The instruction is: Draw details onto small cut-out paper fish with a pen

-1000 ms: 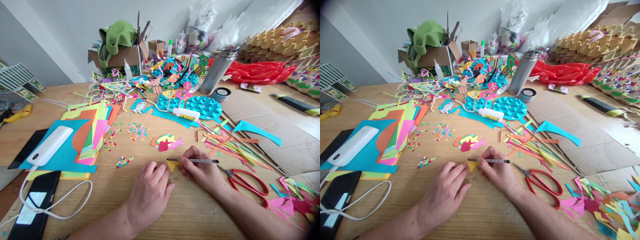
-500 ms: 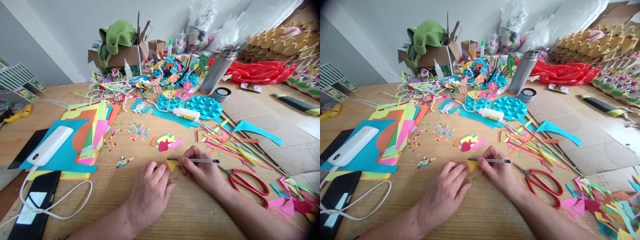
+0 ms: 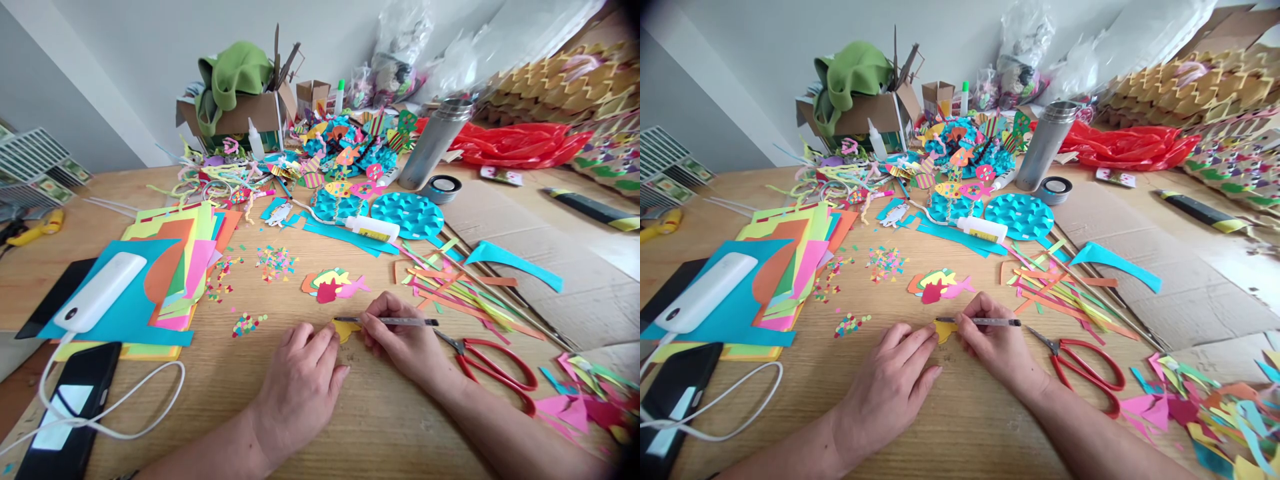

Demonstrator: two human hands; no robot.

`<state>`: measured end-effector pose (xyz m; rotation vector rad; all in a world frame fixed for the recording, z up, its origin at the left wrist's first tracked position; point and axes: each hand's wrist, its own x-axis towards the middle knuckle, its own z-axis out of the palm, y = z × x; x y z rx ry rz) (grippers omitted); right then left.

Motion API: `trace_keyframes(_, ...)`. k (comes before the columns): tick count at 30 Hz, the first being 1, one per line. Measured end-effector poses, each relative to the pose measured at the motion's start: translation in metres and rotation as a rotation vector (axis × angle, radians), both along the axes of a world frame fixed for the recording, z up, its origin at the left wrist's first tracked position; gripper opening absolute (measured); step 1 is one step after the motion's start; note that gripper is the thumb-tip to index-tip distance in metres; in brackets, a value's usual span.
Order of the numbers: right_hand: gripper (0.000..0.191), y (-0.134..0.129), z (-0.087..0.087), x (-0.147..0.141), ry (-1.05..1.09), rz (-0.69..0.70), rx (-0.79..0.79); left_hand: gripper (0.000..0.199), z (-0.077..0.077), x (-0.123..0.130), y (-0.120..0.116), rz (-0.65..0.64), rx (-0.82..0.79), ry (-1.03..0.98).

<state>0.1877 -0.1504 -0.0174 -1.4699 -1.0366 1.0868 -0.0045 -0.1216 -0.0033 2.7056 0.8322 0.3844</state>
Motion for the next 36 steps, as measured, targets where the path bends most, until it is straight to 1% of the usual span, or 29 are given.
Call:
trace_keyframes(5,0.028,0.0,0.0003,0.0003,-0.003,-0.001,0.006,0.029,0.0005,0.0006,0.0006,-0.001,-0.009,0.001)
trace_keyframes(11,0.027,-0.0012,-0.0006,0.0005,-0.015,0.031,0.018,0.029,0.0001,0.0013,0.0016,0.007,-0.009,0.014)
trace_keyframes(19,0.029,-0.0006,0.0007,-0.0006,0.001,-0.012,-0.011,0.029,-0.0002,0.0004,0.0015,-0.001,-0.004,0.008)
trace_keyframes(23,0.03,-0.0006,0.0012,-0.0002,-0.008,-0.016,-0.01,0.029,0.0008,0.0001,0.0011,-0.005,0.003,0.007)
trace_keyframes(29,0.03,-0.0008,0.0026,-0.0003,-0.022,0.017,0.0,0.029,0.0015,0.0009,0.0019,0.003,-0.008,0.011)
trace_keyframes(36,0.03,-0.0011,0.0022,-0.0001,-0.007,-0.022,-0.014,0.027,0.0006,0.001,0.0011,0.006,-0.013,0.003)
